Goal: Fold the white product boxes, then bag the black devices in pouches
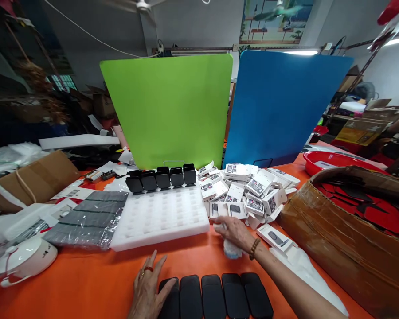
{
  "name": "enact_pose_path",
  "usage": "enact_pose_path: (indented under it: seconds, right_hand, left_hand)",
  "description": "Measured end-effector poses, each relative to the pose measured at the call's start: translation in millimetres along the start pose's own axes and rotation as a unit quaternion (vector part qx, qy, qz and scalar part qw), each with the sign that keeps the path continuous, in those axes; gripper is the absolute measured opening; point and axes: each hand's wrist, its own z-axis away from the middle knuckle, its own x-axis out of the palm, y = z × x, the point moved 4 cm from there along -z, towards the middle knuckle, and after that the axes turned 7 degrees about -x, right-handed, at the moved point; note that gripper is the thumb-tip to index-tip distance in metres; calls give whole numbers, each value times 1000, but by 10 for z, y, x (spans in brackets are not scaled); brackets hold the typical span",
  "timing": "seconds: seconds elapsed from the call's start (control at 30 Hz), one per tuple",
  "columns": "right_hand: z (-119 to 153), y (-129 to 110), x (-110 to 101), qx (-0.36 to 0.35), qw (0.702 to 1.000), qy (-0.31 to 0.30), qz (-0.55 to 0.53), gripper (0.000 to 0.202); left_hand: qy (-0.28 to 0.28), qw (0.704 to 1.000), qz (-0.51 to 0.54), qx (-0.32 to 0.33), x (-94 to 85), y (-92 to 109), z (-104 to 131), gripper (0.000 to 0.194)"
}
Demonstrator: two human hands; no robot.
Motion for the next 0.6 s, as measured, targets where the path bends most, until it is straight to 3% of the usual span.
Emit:
enact_pose_path:
  seconds: [0.07, 0.17, 0.33, 0.5, 0.6]
  right_hand:
    - [18, 20, 152, 1, 999, -50, -14, 32]
    - [-115, 79, 151, 11, 998, -66, -12, 40]
    - [-521, 94, -145, 45, 998, -37, 23, 37]
    - [-829, -40, -474, 66, 993, -83, 53, 15]
    - [-1034, -180, -741, 78, 991, -39, 98, 12]
  left_hand:
    - [5, 1000, 9, 1, 5, -11, 1, 52]
    - [8, 1000, 7, -1, 9, -33, 23, 51]
    - [19, 1000, 2, 1, -23, -129, 54, 51]
    - [21, 1000, 6, 1, -24, -319, -15, 51]
    - [27, 1000, 1, 15, 39, -396, -71, 53]
